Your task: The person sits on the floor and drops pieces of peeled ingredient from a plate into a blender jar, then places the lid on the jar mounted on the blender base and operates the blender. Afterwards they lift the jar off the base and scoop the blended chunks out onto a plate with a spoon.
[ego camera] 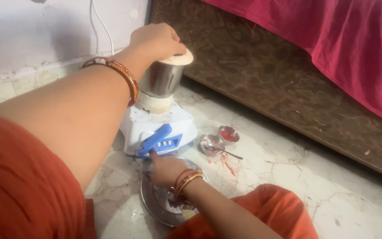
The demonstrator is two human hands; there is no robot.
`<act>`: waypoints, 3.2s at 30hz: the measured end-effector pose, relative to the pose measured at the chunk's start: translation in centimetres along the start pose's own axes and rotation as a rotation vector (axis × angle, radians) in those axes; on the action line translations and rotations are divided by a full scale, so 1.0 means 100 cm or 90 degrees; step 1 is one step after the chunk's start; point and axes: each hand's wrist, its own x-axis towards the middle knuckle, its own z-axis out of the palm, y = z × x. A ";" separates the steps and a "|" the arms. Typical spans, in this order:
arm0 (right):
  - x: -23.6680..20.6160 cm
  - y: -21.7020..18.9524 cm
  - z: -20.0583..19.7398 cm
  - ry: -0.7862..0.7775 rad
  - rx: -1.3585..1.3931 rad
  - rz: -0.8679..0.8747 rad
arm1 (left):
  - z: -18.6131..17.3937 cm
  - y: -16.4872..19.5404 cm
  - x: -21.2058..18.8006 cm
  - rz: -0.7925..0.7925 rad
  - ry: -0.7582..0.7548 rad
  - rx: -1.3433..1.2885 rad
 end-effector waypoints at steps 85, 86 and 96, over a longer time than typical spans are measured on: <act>0.065 -0.010 -0.200 0.536 0.020 -0.168 | 0.031 -0.050 -0.073 0.066 0.052 -0.525; 0.068 -0.010 -0.201 0.532 0.021 -0.159 | 0.029 -0.048 -0.073 0.065 0.062 -0.517; 0.072 -0.013 -0.222 0.468 -0.028 -0.167 | 0.032 -0.054 -0.068 0.158 0.119 -0.330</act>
